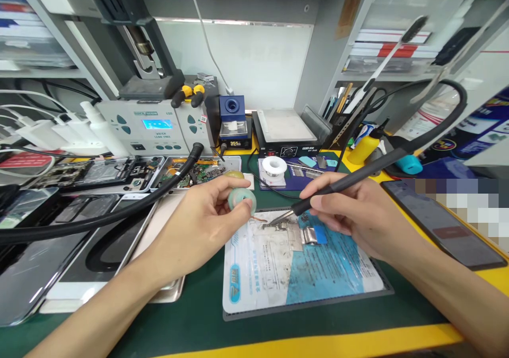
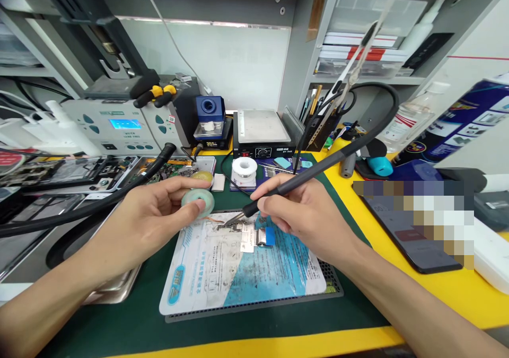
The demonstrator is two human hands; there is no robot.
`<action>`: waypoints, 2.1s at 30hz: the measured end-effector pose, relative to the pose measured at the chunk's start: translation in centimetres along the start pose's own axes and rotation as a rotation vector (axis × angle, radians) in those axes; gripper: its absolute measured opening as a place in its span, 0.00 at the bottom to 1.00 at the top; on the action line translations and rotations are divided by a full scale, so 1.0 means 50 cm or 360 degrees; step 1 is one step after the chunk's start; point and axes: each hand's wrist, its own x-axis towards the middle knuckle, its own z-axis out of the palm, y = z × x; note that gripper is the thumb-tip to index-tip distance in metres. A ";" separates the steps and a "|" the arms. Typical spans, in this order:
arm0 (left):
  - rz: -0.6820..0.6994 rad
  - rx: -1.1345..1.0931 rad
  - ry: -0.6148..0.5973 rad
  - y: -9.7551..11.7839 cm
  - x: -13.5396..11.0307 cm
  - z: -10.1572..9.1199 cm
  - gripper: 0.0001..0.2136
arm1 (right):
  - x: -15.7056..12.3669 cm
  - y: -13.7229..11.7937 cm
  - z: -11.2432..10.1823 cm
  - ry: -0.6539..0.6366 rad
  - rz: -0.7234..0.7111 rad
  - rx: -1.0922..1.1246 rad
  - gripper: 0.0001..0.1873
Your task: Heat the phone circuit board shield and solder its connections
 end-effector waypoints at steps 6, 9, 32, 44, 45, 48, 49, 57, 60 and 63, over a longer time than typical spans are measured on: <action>0.0012 0.0025 -0.0011 0.000 -0.001 -0.001 0.22 | -0.001 -0.001 0.002 0.0012 0.0012 -0.0020 0.03; 0.0011 0.0006 -0.0030 -0.001 -0.001 -0.001 0.20 | -0.001 -0.001 0.003 0.0012 0.0006 -0.0034 0.03; 0.0015 -0.0036 -0.0086 0.000 -0.002 -0.002 0.18 | 0.000 -0.002 0.003 0.0029 0.0041 -0.0029 0.04; 0.0073 0.0035 -0.0100 0.000 -0.002 -0.007 0.19 | 0.002 -0.014 0.001 0.0122 0.0095 0.0085 0.13; 0.0073 0.0041 -0.0101 -0.001 -0.002 -0.006 0.19 | 0.004 -0.015 0.001 0.0127 0.0101 0.0059 0.15; 0.0073 0.0030 -0.0113 -0.001 -0.003 -0.006 0.20 | 0.009 -0.015 0.002 0.0117 0.0128 -0.0003 0.20; 0.0078 0.0017 -0.0114 -0.001 -0.003 -0.006 0.20 | 0.010 -0.014 0.003 0.0123 0.0136 -0.0008 0.19; 0.0093 0.0000 -0.0114 -0.005 -0.002 -0.006 0.18 | 0.020 0.000 0.005 0.0159 0.0129 -0.0064 0.17; 0.0103 0.0013 -0.0109 -0.004 -0.003 -0.006 0.18 | 0.021 0.004 0.005 0.0169 0.0140 -0.0108 0.20; 0.0098 0.0041 -0.0090 -0.004 -0.004 -0.007 0.19 | 0.020 0.006 0.006 0.0188 0.0135 -0.0144 0.21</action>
